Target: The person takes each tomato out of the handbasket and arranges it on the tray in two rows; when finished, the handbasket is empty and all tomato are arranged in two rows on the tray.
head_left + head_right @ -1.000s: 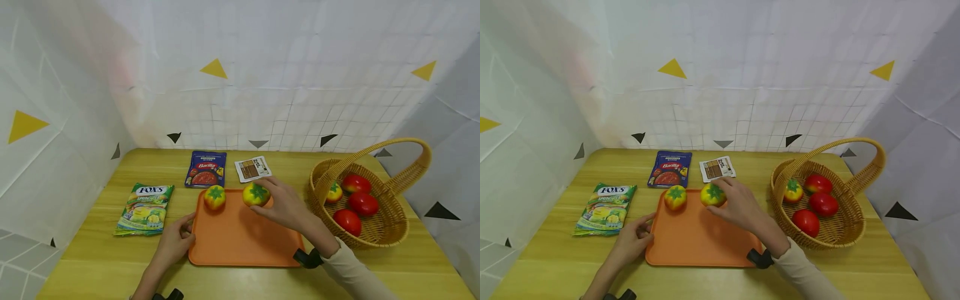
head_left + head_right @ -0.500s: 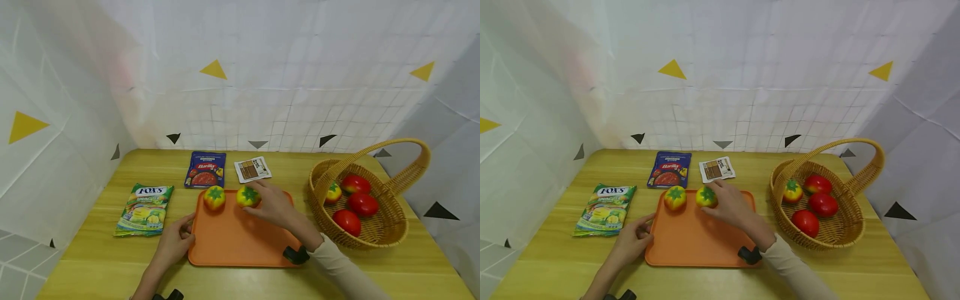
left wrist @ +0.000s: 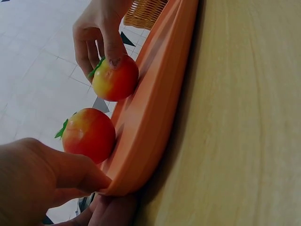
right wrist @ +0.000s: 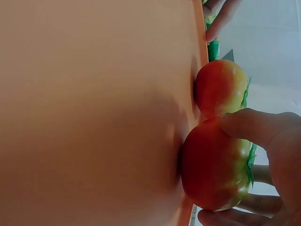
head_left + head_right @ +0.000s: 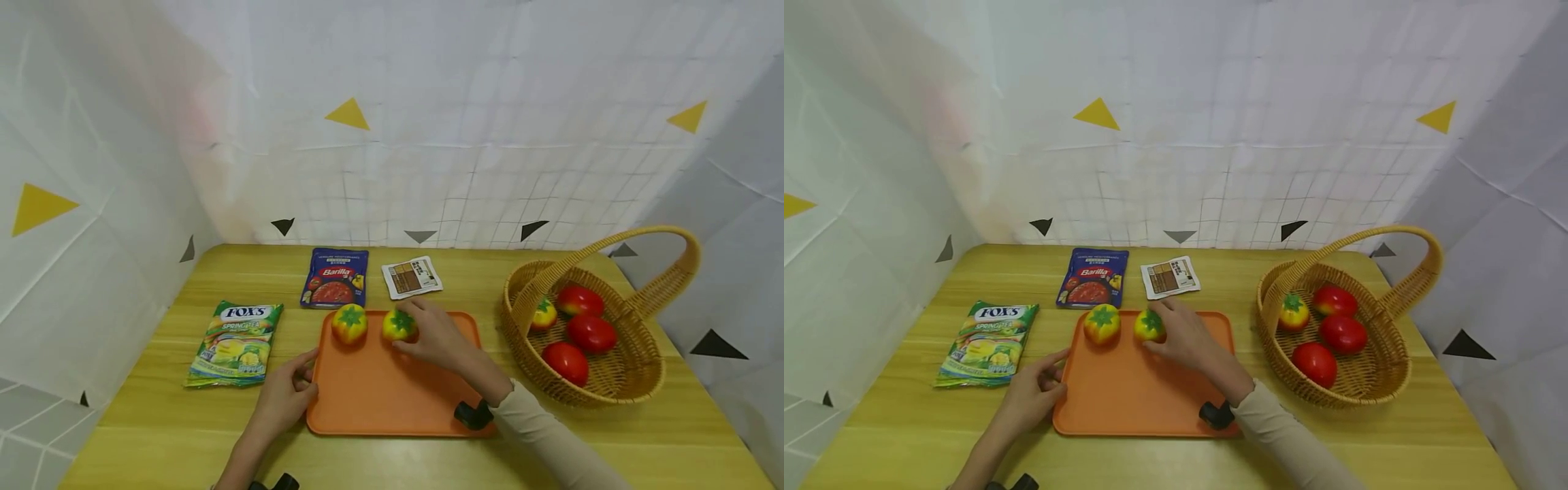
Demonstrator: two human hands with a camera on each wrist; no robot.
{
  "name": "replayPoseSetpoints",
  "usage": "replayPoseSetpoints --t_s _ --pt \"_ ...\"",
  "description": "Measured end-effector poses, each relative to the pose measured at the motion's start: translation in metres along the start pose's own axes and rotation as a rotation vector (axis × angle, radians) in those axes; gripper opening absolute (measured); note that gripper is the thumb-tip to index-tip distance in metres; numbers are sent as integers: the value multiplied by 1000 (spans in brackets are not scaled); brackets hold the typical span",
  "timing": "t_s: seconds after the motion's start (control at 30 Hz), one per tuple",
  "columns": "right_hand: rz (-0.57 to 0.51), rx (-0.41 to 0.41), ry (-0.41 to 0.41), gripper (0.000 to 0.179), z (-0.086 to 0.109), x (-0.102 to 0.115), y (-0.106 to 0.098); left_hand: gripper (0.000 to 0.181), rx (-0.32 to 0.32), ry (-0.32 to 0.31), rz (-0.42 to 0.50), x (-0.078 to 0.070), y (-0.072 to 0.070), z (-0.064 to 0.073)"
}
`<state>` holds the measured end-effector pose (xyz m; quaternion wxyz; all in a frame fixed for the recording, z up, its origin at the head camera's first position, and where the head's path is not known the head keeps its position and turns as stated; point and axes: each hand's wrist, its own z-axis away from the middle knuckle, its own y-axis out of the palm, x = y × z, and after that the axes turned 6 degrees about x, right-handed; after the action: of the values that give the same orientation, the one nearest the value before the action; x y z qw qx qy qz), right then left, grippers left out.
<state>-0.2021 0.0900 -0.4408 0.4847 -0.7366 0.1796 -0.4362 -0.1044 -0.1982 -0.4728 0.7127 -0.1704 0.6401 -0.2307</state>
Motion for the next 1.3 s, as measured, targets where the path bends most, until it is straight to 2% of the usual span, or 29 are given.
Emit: replayPoseSetpoints --t_s 0.33,0.63,1.03,1.3 --pt "-16 20 28 71 -1 -2 4 61 2 2 -1 0 0 2" --pt "22 4 18 77 3 3 0 60 7 -13 -12 1 1 0" --pt "102 -86 -50 80 21 18 -29 60 1 -6 -4 1 1 0" --pt "68 -103 -64 75 42 27 -48 61 0 4 0 0 0 1"
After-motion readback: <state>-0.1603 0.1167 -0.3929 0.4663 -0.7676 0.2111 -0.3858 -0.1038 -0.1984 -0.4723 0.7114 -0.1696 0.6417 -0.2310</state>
